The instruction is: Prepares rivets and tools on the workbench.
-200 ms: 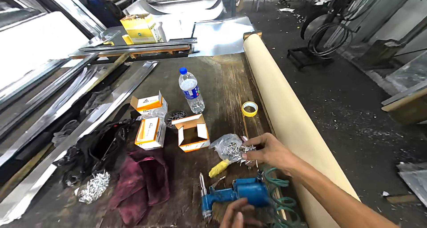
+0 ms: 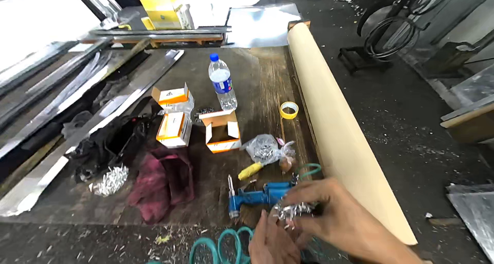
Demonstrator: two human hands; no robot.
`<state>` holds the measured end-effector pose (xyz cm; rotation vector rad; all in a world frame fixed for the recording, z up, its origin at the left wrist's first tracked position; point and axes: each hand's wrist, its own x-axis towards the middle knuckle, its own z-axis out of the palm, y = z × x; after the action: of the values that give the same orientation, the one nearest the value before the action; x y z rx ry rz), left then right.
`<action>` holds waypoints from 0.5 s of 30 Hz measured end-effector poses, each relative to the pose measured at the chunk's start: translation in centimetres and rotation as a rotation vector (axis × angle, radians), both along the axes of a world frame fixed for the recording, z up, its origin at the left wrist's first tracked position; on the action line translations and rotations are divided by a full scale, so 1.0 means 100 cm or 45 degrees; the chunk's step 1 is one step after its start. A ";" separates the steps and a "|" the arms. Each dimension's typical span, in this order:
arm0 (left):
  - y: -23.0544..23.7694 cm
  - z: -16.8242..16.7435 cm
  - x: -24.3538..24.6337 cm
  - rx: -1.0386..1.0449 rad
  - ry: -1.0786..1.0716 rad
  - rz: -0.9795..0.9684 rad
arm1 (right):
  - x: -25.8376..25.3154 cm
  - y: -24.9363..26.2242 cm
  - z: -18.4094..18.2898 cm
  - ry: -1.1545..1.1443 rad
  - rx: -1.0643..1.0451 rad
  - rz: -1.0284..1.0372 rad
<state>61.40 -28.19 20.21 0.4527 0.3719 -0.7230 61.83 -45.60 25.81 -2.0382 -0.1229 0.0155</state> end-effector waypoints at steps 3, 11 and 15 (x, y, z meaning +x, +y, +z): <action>0.008 -0.003 -0.033 -0.100 0.026 0.022 | -0.054 0.039 -0.006 -0.144 -0.307 0.073; 0.061 -0.025 -0.157 0.036 0.170 0.299 | -0.179 0.140 -0.021 0.134 -0.887 0.280; 0.085 -0.057 -0.223 0.010 0.297 0.394 | -0.239 0.170 -0.021 0.280 -0.954 0.471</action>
<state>39.12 -19.68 14.52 0.3093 0.6486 -0.4728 37.97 -28.63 23.66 -2.7076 -0.4008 0.5933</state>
